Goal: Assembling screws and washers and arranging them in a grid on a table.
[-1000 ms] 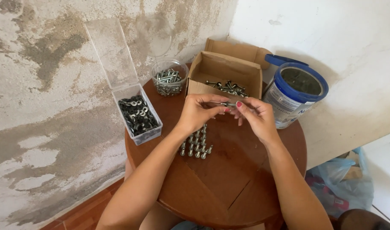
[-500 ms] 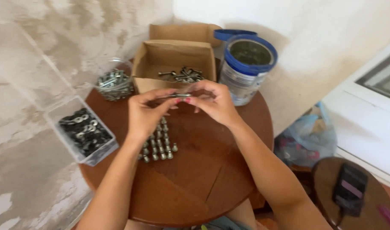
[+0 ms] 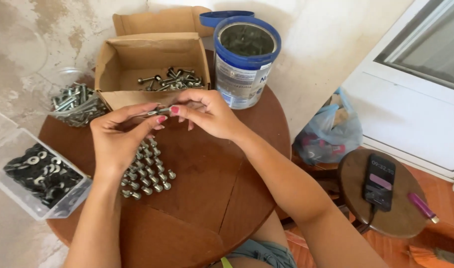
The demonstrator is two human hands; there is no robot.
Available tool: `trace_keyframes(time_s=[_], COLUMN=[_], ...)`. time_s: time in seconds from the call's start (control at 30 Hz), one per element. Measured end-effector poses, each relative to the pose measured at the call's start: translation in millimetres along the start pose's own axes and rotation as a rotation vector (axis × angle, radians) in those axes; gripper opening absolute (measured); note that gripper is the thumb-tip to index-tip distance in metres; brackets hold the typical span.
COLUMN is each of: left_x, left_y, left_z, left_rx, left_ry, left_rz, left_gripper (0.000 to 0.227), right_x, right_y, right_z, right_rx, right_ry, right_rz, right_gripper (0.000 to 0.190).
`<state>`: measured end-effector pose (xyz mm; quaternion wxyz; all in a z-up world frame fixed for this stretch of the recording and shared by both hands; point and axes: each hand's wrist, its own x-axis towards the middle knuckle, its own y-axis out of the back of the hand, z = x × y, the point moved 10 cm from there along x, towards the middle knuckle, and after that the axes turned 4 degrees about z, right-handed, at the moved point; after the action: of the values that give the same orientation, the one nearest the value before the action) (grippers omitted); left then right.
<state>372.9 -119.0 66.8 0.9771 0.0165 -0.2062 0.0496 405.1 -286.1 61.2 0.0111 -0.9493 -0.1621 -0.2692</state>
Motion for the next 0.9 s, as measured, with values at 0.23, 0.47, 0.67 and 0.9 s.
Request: trace_keyframes(time_s=[0.23,0.47,0.67,0.9], left_x=[-5.5,-1.3,1.1,1.8], left_y=[-6.6,-0.9,4.4,-2.5], left_z=[3.6,1.4,-4.8,-6.6], left_rx=[0.011,-0.03,-0.11,-0.155], left_ry=[-0.009,-0.034,-0.049,-0.058], left_rz=[-0.02,0.036,0.066,0.001], left_gripper=[0.025,0.024,0.027,0.029], right_x=[0.9,0.8,2.5,1.8], right_y=[-5.2,4.1,7.4,6.7], right_z=[3.6,2.9,4.7,17.6], right_rx=[-0.094,-0.008,0.002,-0.01], right_ry=[-0.018,-0.004,0.007,-0.067], right_rz=[-0.046,0.033,0.051,0.025], right_gripper=[0.04,0.023,0.023,0.021])
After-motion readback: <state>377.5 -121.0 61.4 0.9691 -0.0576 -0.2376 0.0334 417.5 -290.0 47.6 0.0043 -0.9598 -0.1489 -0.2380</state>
